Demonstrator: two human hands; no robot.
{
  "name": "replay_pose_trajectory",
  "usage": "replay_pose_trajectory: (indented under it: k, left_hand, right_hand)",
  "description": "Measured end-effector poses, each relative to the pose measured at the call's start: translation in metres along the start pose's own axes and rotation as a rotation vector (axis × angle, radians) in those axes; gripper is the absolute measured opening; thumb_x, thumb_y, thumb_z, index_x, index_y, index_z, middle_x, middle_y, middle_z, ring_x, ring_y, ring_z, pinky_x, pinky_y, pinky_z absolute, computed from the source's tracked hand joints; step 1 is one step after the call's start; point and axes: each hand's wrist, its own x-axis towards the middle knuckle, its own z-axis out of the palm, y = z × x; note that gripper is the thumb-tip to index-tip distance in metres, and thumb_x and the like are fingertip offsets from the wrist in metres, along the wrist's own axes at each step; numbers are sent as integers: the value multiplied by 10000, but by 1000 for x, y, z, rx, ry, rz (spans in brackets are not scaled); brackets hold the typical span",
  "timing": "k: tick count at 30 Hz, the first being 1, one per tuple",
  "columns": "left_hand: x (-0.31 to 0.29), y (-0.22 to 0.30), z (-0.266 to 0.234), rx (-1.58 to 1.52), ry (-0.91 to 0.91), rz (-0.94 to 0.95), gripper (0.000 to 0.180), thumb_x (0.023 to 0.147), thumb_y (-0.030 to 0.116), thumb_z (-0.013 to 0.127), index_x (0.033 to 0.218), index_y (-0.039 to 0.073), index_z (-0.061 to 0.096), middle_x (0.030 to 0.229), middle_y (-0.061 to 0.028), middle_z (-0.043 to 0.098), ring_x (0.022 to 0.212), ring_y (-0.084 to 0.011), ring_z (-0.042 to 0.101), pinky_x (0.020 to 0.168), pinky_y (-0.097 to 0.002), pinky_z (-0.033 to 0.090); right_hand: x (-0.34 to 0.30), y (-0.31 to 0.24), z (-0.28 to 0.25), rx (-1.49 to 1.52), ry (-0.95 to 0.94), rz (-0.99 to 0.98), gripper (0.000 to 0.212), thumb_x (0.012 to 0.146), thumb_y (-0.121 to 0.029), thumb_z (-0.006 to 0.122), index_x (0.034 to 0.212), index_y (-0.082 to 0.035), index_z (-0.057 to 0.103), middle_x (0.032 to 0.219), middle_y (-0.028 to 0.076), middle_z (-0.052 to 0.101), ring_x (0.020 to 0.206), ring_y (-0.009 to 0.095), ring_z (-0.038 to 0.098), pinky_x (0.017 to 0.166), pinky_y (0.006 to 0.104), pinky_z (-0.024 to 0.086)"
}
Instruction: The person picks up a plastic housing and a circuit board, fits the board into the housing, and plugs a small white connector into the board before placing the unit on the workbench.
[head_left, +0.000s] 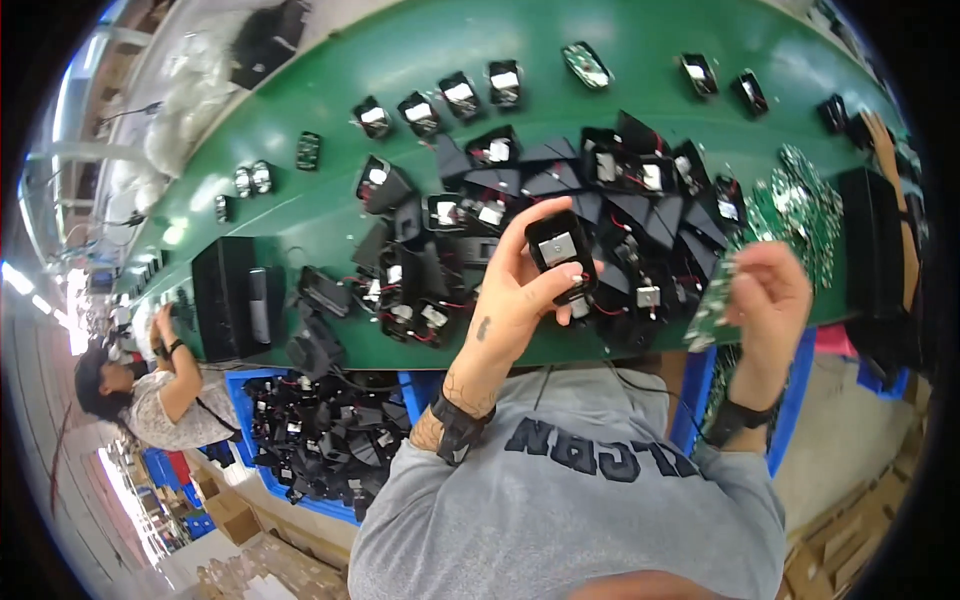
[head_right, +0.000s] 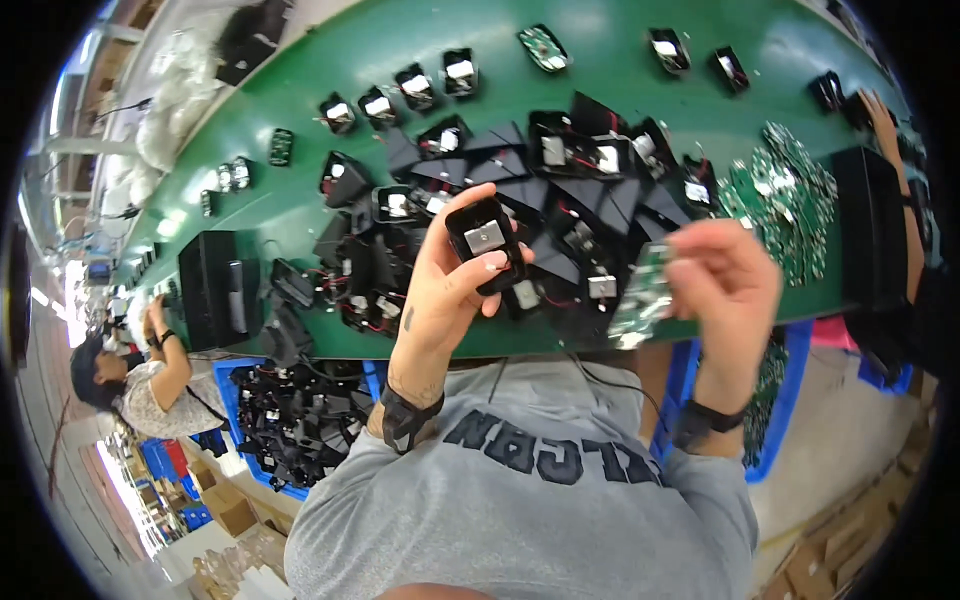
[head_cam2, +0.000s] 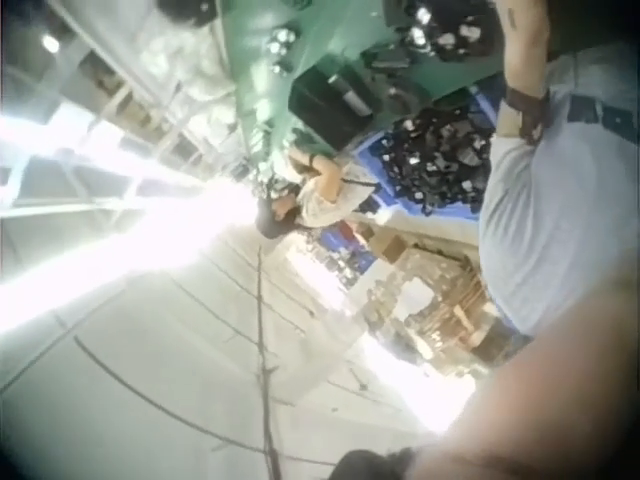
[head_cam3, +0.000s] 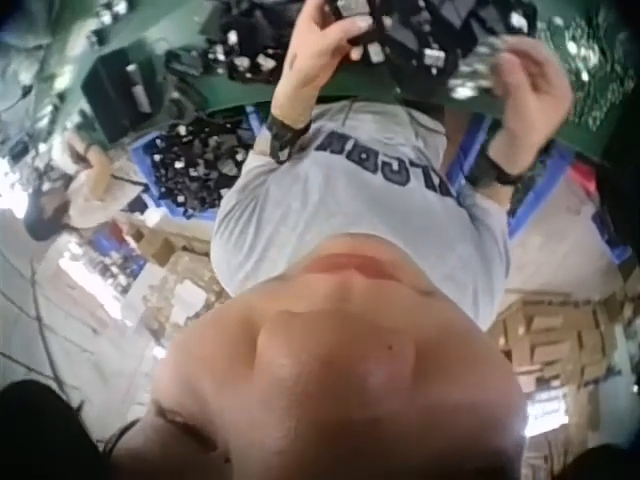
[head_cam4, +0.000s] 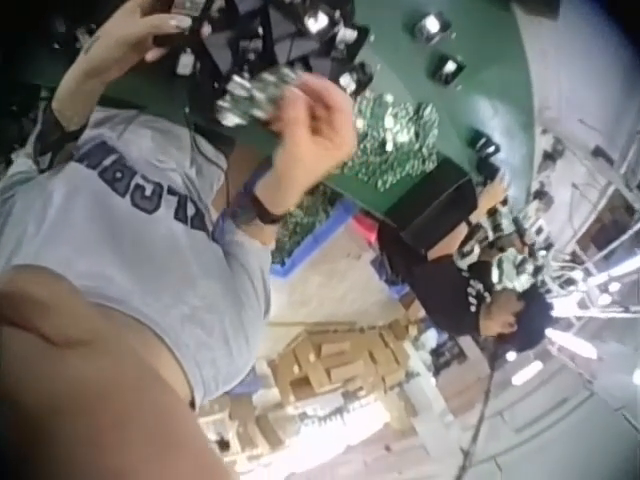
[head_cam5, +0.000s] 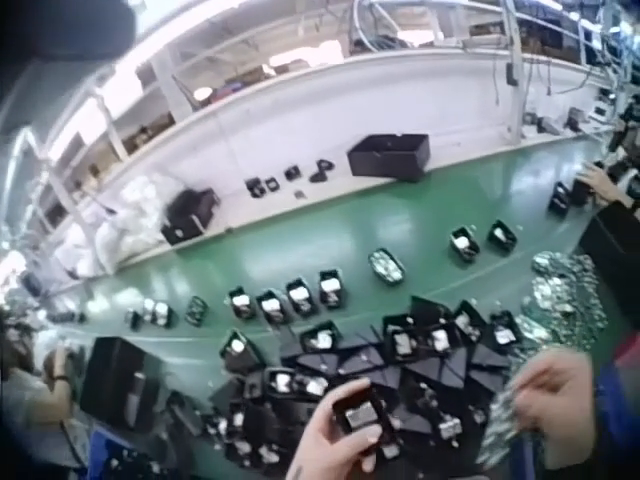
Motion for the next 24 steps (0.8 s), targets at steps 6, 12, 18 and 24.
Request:
replay_pose_trajectory:
  k: [6,12,18,24]
  left_hand:
    - [3,-12,19,168,-64,32,550,814,-41,610,1326,51,431,1085,-85,566,916,-160,628,493,-206,494]
    - [-1,-20,23,344,-144,186,523,827,-67,587,1317,53,448,1184,-56,520,977,-109,570,531,-205,506]
    - [-6,-16,25,162,-96,14,532,813,-35,610,1314,50,453,1148,-91,562,860,-112,588,492,-206,497]
    - [-4,-14,23,125,-88,8,519,822,-53,588,1312,21,431,1112,-99,562,955,-166,624,486,-210,510]
  right_hand:
    - [-12,20,30,243,-50,114,169,798,31,662,963,17,626,803,72,679,580,89,608,481,170,402]
    - [-13,21,44,104,-104,23,186,784,68,661,963,29,630,825,65,656,636,87,613,540,190,469]
    - [-1,33,32,91,-151,115,168,820,30,652,986,21,630,793,44,649,622,61,579,542,179,439]
    - [-1,44,22,358,-194,173,162,859,-54,632,998,12,579,800,39,644,614,75,590,553,190,460]
